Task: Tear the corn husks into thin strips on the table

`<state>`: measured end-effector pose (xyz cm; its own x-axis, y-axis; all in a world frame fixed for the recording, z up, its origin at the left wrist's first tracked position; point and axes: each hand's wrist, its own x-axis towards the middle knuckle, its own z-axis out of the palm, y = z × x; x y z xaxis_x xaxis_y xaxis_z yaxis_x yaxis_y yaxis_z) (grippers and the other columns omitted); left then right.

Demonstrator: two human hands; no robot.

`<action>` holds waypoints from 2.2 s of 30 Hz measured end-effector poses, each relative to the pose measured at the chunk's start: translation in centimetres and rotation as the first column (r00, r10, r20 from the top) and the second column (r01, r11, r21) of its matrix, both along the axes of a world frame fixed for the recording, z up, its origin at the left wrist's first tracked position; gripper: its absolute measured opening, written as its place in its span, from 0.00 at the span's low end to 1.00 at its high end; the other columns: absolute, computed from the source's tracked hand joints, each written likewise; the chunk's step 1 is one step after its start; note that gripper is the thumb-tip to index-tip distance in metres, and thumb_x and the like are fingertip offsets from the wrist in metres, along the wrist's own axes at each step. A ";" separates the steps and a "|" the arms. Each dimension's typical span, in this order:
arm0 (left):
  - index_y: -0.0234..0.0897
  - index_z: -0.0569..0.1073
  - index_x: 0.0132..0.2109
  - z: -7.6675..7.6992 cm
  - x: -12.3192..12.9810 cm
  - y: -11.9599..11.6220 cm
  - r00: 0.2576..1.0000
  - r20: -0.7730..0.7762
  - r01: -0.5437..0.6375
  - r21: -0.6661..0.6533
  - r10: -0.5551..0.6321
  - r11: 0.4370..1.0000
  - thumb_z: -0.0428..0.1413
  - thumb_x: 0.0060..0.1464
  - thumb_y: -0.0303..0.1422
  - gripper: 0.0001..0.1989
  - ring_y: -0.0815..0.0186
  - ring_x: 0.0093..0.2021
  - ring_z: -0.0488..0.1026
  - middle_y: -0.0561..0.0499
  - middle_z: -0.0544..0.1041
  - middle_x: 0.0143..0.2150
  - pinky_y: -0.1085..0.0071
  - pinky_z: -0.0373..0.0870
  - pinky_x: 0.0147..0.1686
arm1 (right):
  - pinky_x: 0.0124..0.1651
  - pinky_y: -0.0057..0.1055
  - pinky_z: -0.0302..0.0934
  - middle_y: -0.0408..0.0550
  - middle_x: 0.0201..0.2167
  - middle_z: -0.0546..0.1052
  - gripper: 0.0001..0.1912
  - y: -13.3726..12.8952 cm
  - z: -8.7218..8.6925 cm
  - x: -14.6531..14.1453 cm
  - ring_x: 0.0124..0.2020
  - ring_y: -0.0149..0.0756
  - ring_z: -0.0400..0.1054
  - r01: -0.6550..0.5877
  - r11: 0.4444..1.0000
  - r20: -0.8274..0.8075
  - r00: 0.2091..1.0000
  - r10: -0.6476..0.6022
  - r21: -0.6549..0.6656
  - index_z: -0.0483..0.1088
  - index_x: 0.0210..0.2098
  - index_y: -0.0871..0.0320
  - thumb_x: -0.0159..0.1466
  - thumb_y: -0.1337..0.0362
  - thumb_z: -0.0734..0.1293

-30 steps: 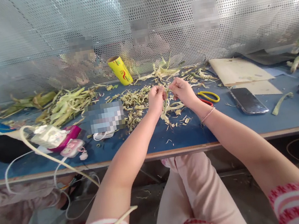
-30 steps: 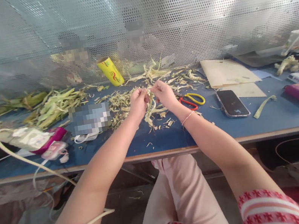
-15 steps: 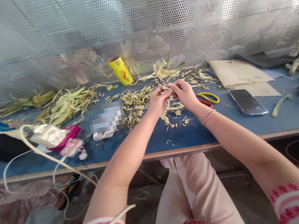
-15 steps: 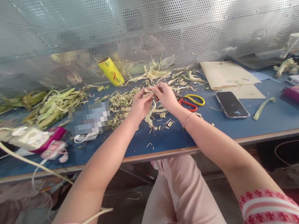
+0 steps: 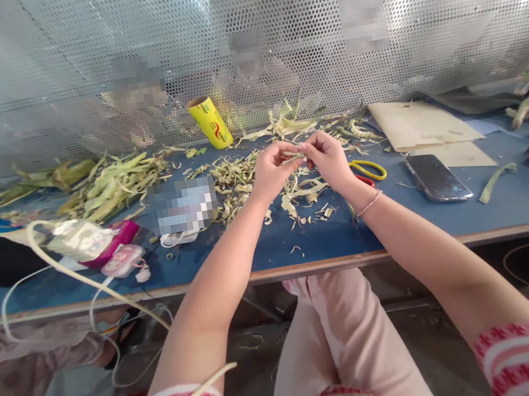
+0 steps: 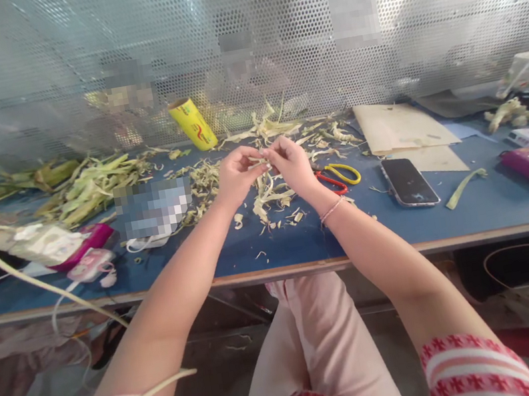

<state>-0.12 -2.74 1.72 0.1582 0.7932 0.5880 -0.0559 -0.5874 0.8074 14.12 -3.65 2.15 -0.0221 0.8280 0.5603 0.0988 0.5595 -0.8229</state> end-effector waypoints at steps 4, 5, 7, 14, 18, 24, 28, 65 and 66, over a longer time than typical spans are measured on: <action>0.37 0.74 0.34 0.0 0.0 -0.1 0.999 -0.029 -0.018 0.020 0.019 1.000 0.66 0.43 0.30 0.10 0.73 0.28 0.68 0.54 0.74 0.29 0.74 0.64 0.31 | 0.24 0.28 0.51 0.36 0.16 0.61 0.16 -0.1 0.1 0.3 0.19 0.25 0.55 0.004 0.998 0.026 1.000 -0.005 0.057 0.58 0.25 0.54 0.62 0.56 0.67; 0.37 0.74 0.34 0.0 0.0 -0.2 0.999 -0.037 -0.025 0.037 0.027 0.999 0.66 0.44 0.30 0.09 0.73 0.27 0.67 0.54 0.74 0.30 0.74 0.63 0.30 | 0.24 0.28 0.50 0.36 0.16 0.61 0.16 -0.1 0.2 0.3 0.19 0.26 0.55 0.001 0.998 0.030 1.000 -0.003 0.060 0.58 0.25 0.54 0.62 0.55 0.67; 0.37 0.74 0.33 0.2 0.0 -0.4 0.998 -0.049 -0.035 0.062 0.038 0.997 0.66 0.44 0.30 0.09 0.74 0.27 0.65 0.53 0.74 0.30 0.75 0.61 0.28 | 0.24 0.28 0.50 0.36 0.16 0.61 0.16 -0.1 0.2 0.3 0.19 0.26 0.54 -0.003 0.998 0.033 0.999 0.001 0.057 0.58 0.24 0.54 0.62 0.56 0.67; 0.37 0.71 0.30 0.9 0.2 -1.0 0.997 -0.081 -0.011 0.046 0.015 0.999 0.65 0.43 0.28 0.09 0.73 0.28 0.67 0.53 0.73 0.31 0.74 0.62 0.28 | 0.27 0.29 0.49 0.37 0.18 0.60 0.12 -0.3 0.2 0.3 0.22 0.26 0.53 0.075 0.991 0.045 0.996 -0.081 0.113 0.61 0.24 0.55 0.60 0.63 0.67; 0.36 0.71 0.30 0.7 0.2 -0.7 0.997 -0.075 0.020 0.065 -0.015 0.998 0.65 0.44 0.28 0.09 0.71 0.34 0.71 0.52 0.74 0.33 0.73 0.66 0.34 | 0.29 0.29 0.50 0.38 0.19 0.61 0.11 -0.5 0.2 0.2 0.24 0.27 0.53 0.109 0.986 0.058 0.991 -0.117 0.128 0.61 0.24 0.56 0.60 0.65 0.66; 0.36 0.71 0.29 0.6 0.2 -0.6 0.997 -0.045 0.058 0.025 -0.057 0.998 0.65 0.43 0.26 0.09 0.71 0.34 0.71 0.53 0.74 0.33 0.73 0.66 0.35 | 0.28 0.29 0.50 0.38 0.19 0.60 0.11 -0.3 0.1 0.2 0.23 0.27 0.53 0.116 0.986 0.056 0.991 -0.123 0.124 0.61 0.24 0.55 0.61 0.63 0.66; 0.36 0.72 0.30 0.4 0.2 -0.3 0.997 -0.054 0.062 0.035 -0.060 0.997 0.66 0.41 0.27 0.10 0.73 0.30 0.68 0.54 0.73 0.30 0.74 0.64 0.32 | 0.28 0.29 0.50 0.39 0.20 0.60 0.13 -0.1 0.0 0.2 0.24 0.27 0.53 0.116 0.987 0.057 0.991 -0.123 0.113 0.60 0.24 0.55 0.61 0.60 0.66; 0.36 0.66 0.29 -0.7 1.9 0.0 0.943 0.326 0.208 -0.441 -0.061 0.873 0.59 0.54 0.34 0.11 0.75 0.26 0.68 0.55 0.69 0.25 0.75 0.68 0.32 | 0.26 0.29 0.54 0.35 0.17 0.62 0.10 1.2 -1.1 0.3 0.18 0.26 0.56 0.060 0.994 0.072 0.995 -0.066 0.088 0.59 0.30 0.53 0.65 0.59 0.63; 0.36 0.64 0.28 -0.8 2.0 0.1 0.951 0.306 0.177 -0.417 -0.045 0.891 0.59 0.55 0.37 0.13 0.75 0.25 0.67 0.56 0.68 0.25 0.75 0.67 0.30 | 0.26 0.29 0.54 0.35 0.17 0.62 0.10 1.1 -1.1 0.1 0.18 0.26 0.57 0.054 0.994 0.072 0.996 -0.061 0.093 0.59 0.30 0.53 0.64 0.59 0.63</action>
